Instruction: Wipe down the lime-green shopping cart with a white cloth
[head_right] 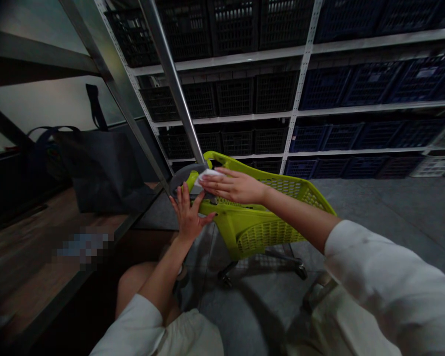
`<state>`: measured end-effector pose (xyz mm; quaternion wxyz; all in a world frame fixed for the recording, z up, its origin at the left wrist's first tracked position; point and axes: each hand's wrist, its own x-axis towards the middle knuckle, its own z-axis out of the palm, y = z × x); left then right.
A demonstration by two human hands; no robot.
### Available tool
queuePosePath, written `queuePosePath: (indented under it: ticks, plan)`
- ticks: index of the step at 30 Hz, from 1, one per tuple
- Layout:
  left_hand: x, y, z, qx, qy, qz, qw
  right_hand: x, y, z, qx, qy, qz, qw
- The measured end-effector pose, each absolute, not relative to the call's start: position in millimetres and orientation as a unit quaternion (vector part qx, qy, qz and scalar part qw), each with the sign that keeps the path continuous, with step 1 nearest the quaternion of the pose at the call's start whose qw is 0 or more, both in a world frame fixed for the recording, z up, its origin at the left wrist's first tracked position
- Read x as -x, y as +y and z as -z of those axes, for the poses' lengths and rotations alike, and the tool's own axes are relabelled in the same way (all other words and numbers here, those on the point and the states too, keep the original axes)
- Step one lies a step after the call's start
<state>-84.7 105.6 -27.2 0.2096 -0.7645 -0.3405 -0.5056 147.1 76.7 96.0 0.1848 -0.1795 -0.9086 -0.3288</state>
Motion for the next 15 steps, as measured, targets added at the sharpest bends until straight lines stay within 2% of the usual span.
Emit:
queuePosePath:
  ticks: [3,10,15]
  plan:
    - [85,107,27,0.765,-0.335,0.508,0.211,-151,74,-79,0.132,-0.919,0.335,0.162]
    - [85,107,29,0.765,-0.360,0.495,0.200,-147,82,-126,0.193,-0.892,0.341,0.225]
    - [84,107,28,0.764,-0.356,0.497,0.208,-150,75,-88,0.146,-0.917,0.329,0.170]
